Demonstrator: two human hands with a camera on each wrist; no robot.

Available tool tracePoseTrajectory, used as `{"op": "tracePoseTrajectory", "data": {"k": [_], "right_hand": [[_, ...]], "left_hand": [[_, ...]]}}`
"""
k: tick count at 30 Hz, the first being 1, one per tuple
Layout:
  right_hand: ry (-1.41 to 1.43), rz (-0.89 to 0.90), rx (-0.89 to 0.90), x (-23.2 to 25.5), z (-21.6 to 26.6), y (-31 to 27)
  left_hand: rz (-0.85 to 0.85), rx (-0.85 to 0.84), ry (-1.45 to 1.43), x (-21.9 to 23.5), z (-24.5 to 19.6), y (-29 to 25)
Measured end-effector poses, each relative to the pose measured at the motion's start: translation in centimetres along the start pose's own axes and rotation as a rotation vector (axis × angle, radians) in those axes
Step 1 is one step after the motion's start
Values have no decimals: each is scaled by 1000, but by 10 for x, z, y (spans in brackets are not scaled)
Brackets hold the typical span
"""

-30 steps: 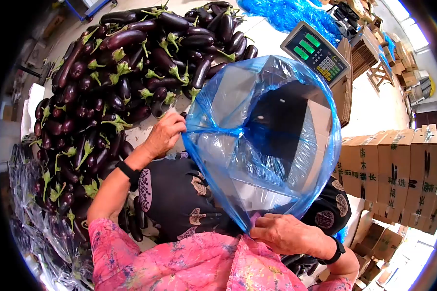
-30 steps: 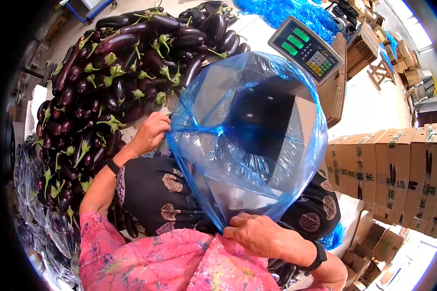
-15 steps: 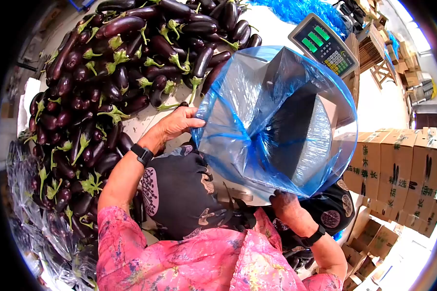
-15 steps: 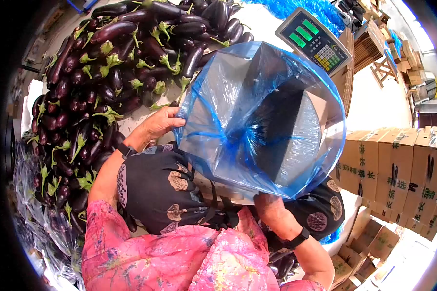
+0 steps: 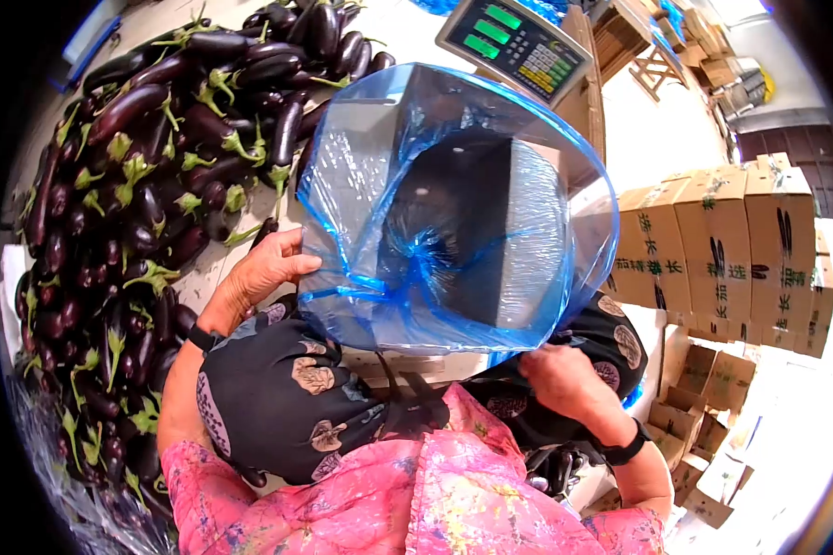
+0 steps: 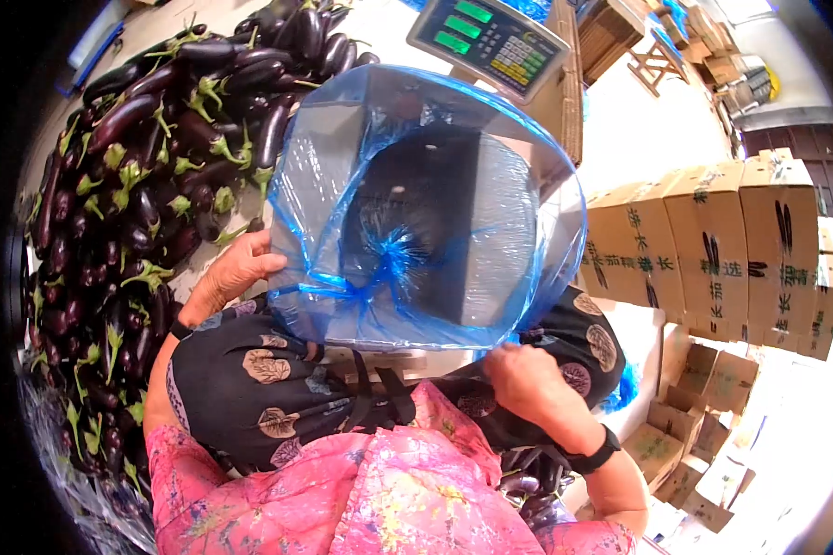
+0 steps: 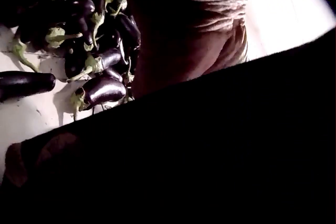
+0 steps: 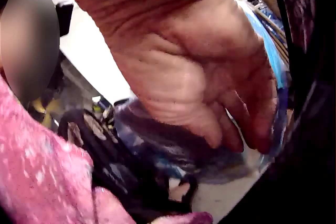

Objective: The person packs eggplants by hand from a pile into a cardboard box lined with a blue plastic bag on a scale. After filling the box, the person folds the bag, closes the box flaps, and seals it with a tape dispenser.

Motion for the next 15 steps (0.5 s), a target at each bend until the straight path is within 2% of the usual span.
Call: {"op": "tracePoseTrajectory", "data": {"k": [1, 2, 4, 6, 7, 8, 9, 11, 15], "right_hand": [[110, -108, -31, 16, -3, -6], [192, -76, -117, 35, -2, -11], [494, -345, -84, 62, -4, -12], [369, -552, -130, 66, -25, -6], [300, -592, -159, 63, -37, 4], [335, -588, -186, 60, -51, 19], [428, -533, -242, 52, -70, 39], [375, -422, -291, 51, -89, 79], [253, -307, -253, 47, -89, 117]], "left_hand": [[23, 5, -39, -2, 2, 3], [45, 9, -77, -3, 4, 5], [53, -14, -115, -7, 0, 3], [90, -3, -154, -13, 3, -2], [119, 15, -171, -14, 8, -4], [145, 32, -186, -12, 13, -6], [179, 124, -78, -7, 20, -8], [199, 131, -53, -18, 14, -17], [241, 179, 65, -11, 20, -24]]}}
Point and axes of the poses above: each hand's wrist, its own y-axis towards the middle knuckle, its own x-axis out of the back of the hand, z = x × y, the point moved 4 cm from there along y, towards the middle knuckle, and after that the axes turned 5 degrees about -y, right-handed, at the moved point
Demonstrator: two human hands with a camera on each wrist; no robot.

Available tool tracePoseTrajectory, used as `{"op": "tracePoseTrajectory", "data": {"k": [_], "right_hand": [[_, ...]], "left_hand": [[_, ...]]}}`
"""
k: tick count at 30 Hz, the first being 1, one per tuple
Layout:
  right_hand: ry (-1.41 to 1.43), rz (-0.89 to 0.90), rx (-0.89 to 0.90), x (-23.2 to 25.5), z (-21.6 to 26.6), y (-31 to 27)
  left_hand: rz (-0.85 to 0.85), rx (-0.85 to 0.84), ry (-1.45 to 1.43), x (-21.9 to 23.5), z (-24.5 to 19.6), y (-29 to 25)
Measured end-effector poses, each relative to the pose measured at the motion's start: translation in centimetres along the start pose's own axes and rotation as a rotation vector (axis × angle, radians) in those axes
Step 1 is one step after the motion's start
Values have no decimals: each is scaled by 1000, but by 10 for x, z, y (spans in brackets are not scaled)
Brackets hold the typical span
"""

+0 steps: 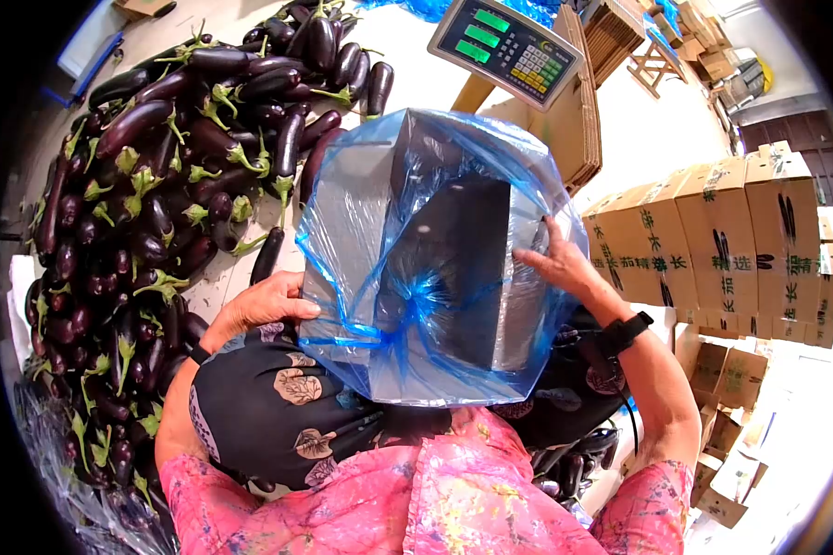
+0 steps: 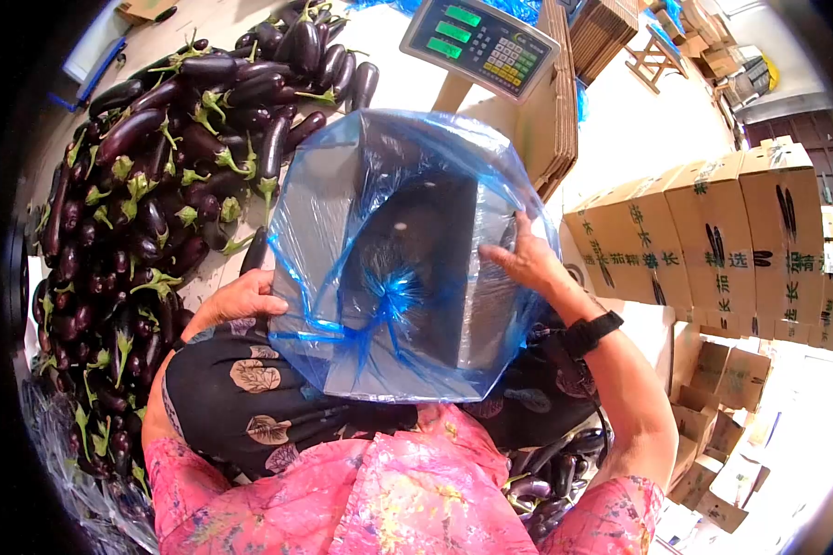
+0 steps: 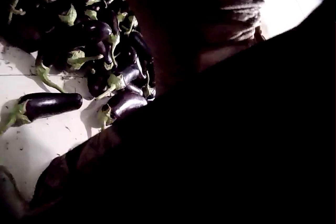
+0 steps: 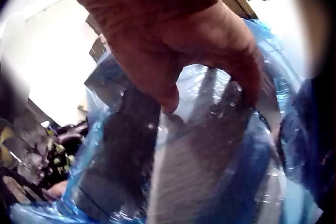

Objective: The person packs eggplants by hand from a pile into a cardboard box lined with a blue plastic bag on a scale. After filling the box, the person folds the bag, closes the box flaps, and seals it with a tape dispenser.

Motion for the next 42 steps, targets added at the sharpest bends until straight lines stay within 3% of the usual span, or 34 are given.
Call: {"op": "tracePoseTrajectory", "data": {"k": [3, 5, 7, 8, 9, 11, 13, 15, 18, 20, 23, 25, 26, 27, 28, 29, 30, 32, 33, 34, 35, 36, 37, 38, 39, 40, 41, 42], "right_hand": [[-292, 134, -135, 3, 15, 9], [-493, 15, 55, 30, 33, 7], [-420, -188, 239, 51, 46, 12], [-306, -300, 324, 62, 54, 12], [-146, -268, 360, 68, 50, 25], [434, -245, 341, 78, 44, 42], [794, -204, 192, 94, 56, 46], [867, -217, 48, 89, 40, 71], [864, -208, 27, 77, 35, 98], [563, -266, 480, 60, 27, 129], [570, 21, 456, 30, 6, 169], [972, 291, 85, 24, 22, 156], [949, 309, 72, 10, -3, 174], [496, 173, 484, 17, -5, 173], [62, -138, 807, 24, -11, 168], [-199, -104, 874, 21, -27, 184], [-104, -44, 44, 25, -24, 177], [-269, -138, 134, -2, -85, 206], [-270, -194, 191, 2, -88, 200], [-278, -241, 60, 34, -31, 154], [-339, -404, 80, 39, -26, 144], [-198, -545, 169, 46, -18, 128], [-70, -675, 275, 54, -9, 112], [39, -498, 168, 68, 27, 82], [-84, -395, 164, 74, 37, 63], [-213, -358, 249, 74, 64, 38], [-512, -334, 360, 69, 69, 19], [-512, -160, 398, 64, 79, 2]], "left_hand": [[-28, 80, 134, 1, 5, -1], [18, 21, 12, -1, 17, 5], [28, -3, -10, -6, 16, 10], [62, -18, -7, -2, 20, 13], [70, -12, 2, 0, 22, 15], [82, 4, 12, 1, 27, 16], [86, 20, 0, 1, 39, 19], [87, 43, 19, 2, 43, 21], [110, 42, 24, -1, 34, 23], [116, 68, 33, 1, 39, 27], [126, 58, 0, 0, 37, 28], [114, 68, 43, 1, 40, 30], [109, 73, 65, 3, 41, 31], [84, 72, 23, 4, 42, 31], [57, 67, -20, 4, 41, 30], [28, 59, -63, 4, 40, 31], [29, 43, -76, 3, 35, 29], [26, 18, -79, 6, 53, 37], [13, 6, -82, 9, 59, 36], [-11, -20, -94, 4, 49, 32], [-8, -72, -66, 5, 49, 32], [-43, -189, -99, 12, 76, 41], [-52, -165, -72, 13, 81, 34], [-178, -210, -121, 9, 80, 25], [-344, -282, -243, 5, 83, 9], [-486, -324, -344, 10, 116, 2], [-717, -235, -406, 0, 125, -20], [-845, -312, -438, -4, 162, -34]]}}
Point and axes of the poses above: each hand's wrist, its own y-axis towards the middle knuckle, its own x-axis out of the back of the hand, z = x × y, the point moved 4 cm from there along y, towards the middle knuckle, and after that the axes turned 5 degrees about -y, right-handed, at the moved point
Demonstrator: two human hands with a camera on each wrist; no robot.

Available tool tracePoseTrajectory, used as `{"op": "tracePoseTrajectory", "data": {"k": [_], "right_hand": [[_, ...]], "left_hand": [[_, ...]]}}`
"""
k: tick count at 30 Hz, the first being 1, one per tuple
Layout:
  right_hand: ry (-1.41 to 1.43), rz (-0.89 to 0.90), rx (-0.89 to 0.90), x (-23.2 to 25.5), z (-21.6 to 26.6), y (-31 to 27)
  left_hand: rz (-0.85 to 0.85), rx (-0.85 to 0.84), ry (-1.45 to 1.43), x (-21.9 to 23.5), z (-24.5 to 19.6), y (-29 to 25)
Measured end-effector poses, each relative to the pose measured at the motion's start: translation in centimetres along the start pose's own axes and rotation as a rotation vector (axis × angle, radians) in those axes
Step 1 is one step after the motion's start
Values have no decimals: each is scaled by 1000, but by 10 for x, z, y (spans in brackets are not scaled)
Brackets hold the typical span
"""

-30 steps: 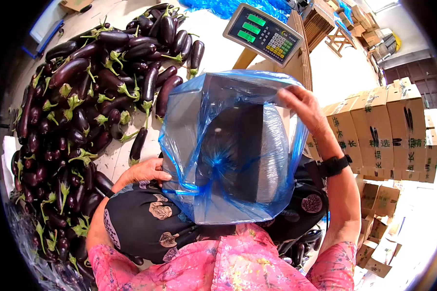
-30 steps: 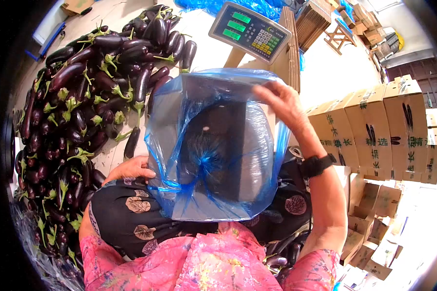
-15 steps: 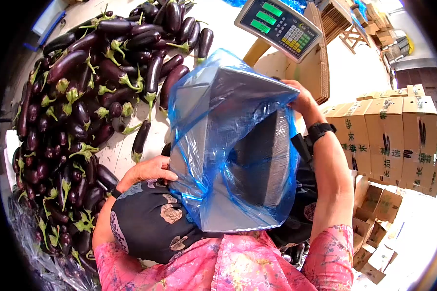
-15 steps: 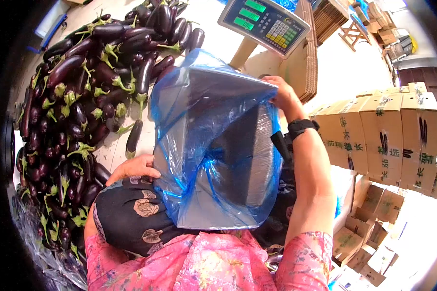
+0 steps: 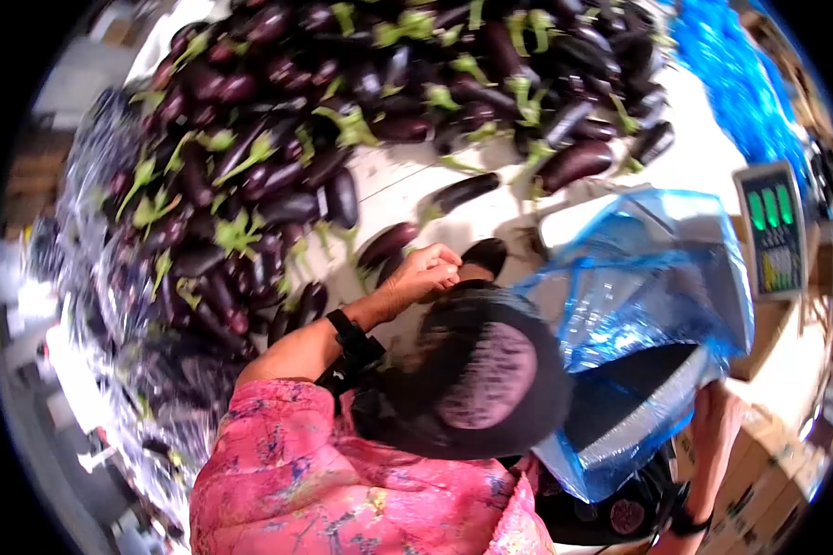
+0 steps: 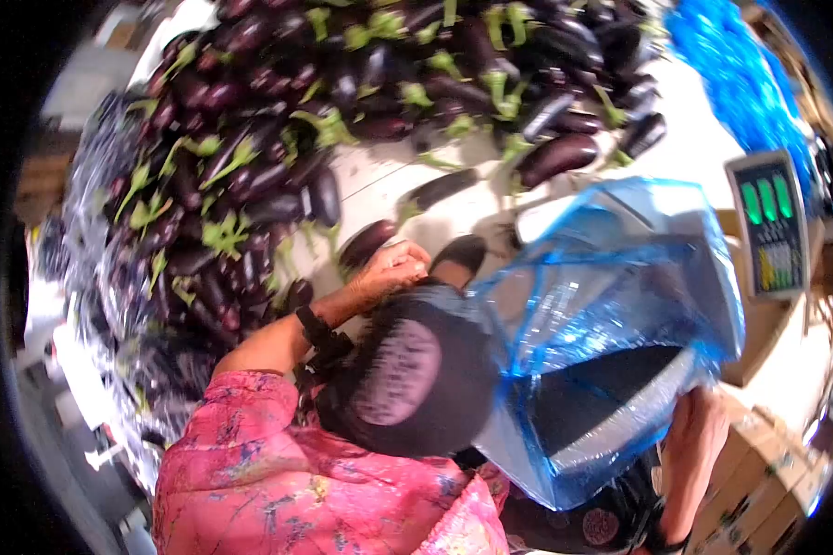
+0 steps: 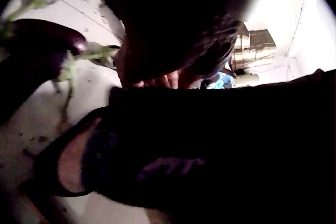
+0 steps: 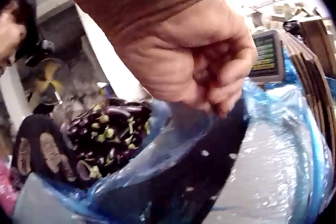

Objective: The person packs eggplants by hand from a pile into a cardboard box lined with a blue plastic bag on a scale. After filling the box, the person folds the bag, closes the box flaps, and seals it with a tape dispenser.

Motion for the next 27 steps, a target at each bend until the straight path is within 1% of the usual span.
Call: {"op": "tracePoseTrajectory", "data": {"k": [1, 2, 3, 4, 5, 7, 9, 10, 11, 12, 13, 15, 18, 20, 21, 22, 25, 27], "right_hand": [[26, 153, 67, 2, 23, -7], [147, 217, 90, 3, 45, -6], [273, 272, 102, 2, 65, -7], [377, 364, 144, -8, 82, -1], [463, 332, 248, -21, 99, 7], [384, 365, 314, -78, 103, 28], [335, 403, 321, -135, 112, 47], [347, 419, 306, -157, 122, 55], [367, 433, 297, -175, 134, 60], [383, 443, 280, -192, 145, 66], [407, 449, 254, -209, 157, 70], [440, 448, 227, -236, 174, 79], [483, 451, 177, -264, 187, 84], [510, 453, 156, -273, 190, 84], [522, 452, 148, -277, 190, 84], [532, 455, 138, -280, 190, 84], [564, 462, 102, -286, 185, 80], [579, 469, 93, -288, 183, 79]], "left_hand": [[-106, -87, -45, 22, 33, -12], [-243, -31, 32, 32, 56, -36], [-364, -28, 294, 37, 53, -68], [-393, -5, 421, 47, 71, -94], [-416, 22, 547, 56, 95, -121], [-458, -24, 628, 66, 131, -178], [-527, 94, 568, 80, 168, -218], [-561, 152, 535, 88, 187, -235], [-638, 146, 584, 98, 198, -249], [-737, 111, 690, 110, 199, -254], [-849, 41, 838, 123, 198, -257], [-971, 45, 972, 147, 192, -248], [-997, 243, 964, 180, 192, -217], [-961, 351, 1019, 194, 194, -196], [-940, 407, 1045, 193, 197, -189], [-950, 328, 1024, 184, 182, -187], [-674, 68, 915, 158, 143, -160], [-587, 149, 779, 150, 142, -146]]}}
Point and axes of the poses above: each hand's wrist, its own y-axis towards the middle knuckle, its own x-axis out of the back of the hand, z = x × y, the point moved 4 cm from there along y, towards the middle knuckle, and after that the axes turned 5 degrees about -y, right-handed, at the moved point
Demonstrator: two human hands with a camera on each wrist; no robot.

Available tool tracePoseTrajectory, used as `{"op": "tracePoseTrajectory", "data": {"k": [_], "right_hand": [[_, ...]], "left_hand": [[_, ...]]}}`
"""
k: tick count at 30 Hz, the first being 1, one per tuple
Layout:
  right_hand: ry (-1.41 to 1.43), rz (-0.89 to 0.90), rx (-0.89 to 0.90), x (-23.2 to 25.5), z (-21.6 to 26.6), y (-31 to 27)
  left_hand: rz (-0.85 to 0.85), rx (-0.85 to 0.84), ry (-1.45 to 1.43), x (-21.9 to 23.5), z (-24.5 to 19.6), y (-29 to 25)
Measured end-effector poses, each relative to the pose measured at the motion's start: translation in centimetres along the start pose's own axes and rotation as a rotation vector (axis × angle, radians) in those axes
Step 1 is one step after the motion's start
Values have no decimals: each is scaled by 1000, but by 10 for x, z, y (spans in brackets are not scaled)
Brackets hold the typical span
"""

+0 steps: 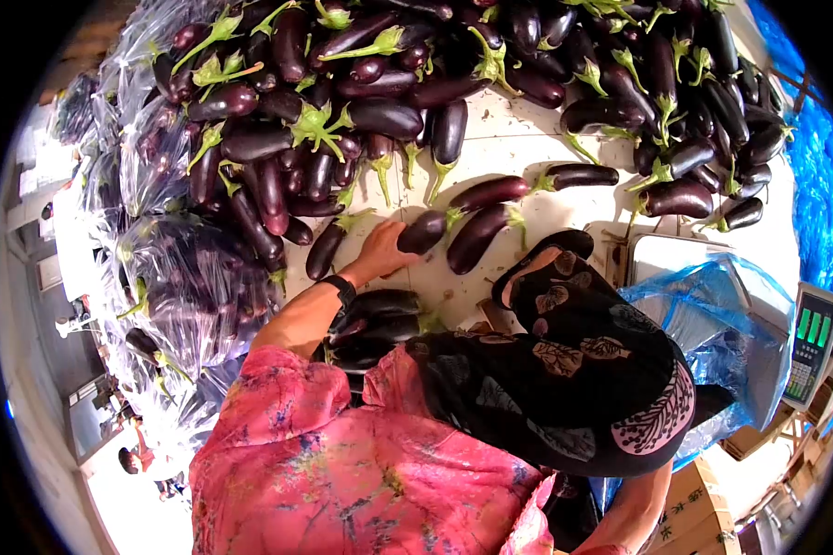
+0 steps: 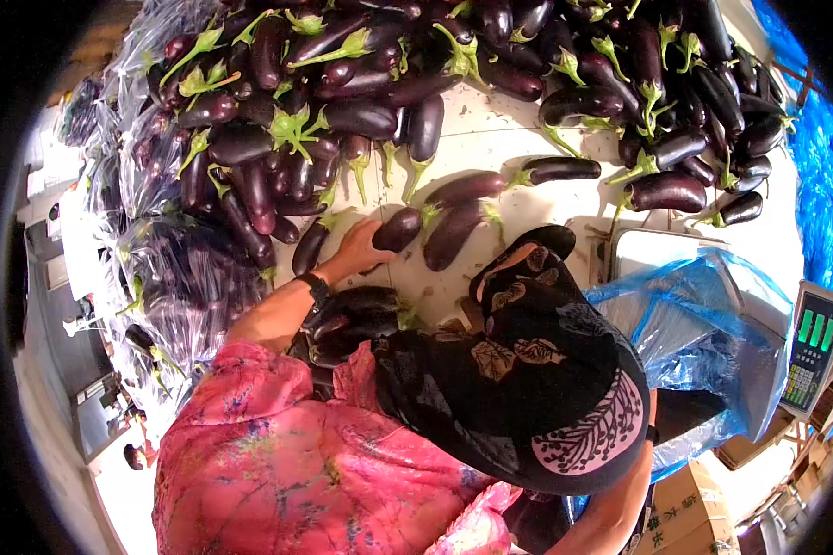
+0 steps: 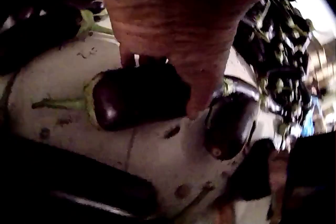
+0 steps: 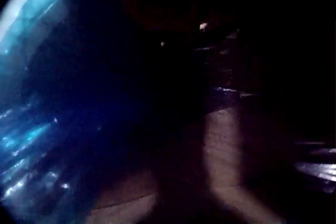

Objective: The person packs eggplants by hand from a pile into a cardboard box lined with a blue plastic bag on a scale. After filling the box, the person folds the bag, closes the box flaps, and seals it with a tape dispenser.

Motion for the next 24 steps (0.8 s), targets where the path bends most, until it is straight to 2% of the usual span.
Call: {"op": "tracePoseTrajectory", "data": {"k": [1, 4, 5, 8, 9, 12, 13, 16, 19, 22, 24], "right_hand": [[11, 0, -5, 1, -2, -1], [43, -7, -37, 2, -13, -7], [56, -4, -42, 1, -14, -7], [92, -4, -63, 0, -21, -10], [101, -4, -68, 1, -24, -12], [134, -4, -86, 1, -31, -17], [148, -3, -91, 1, -34, -18], [187, -1, -112, 1, -44, -25], [232, -1, -137, 3, -54, -32], [285, -2, -166, 5, -66, -41], [330, -5, -183, 7, -75, -48]], "left_hand": [[64, 25, -51, 1, -11, 4], [265, 216, -793, 23, -58, -3], [268, 169, -787, 29, -60, 0], [313, 352, -1137, 32, -62, 3], [435, 274, -1193, 35, -66, 8], [540, 201, -1496, 36, -80, 12], [538, 189, -1512, 34, -78, 14], [627, 316, -1658, 25, -75, 13], [522, 283, -1237, 34, -63, 4], [406, 54, -368, 53, -63, -17], [349, -119, -132, 25, -15, -31]]}}
Point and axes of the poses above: each hand's wrist, its own y-axis towards the middle knuckle, its own x-axis out of the back of the hand, z = x × y, the point moved 4 cm from there along y, towards the middle knuckle, and after that the axes turned 5 degrees about -y, right-handed, at the moved point
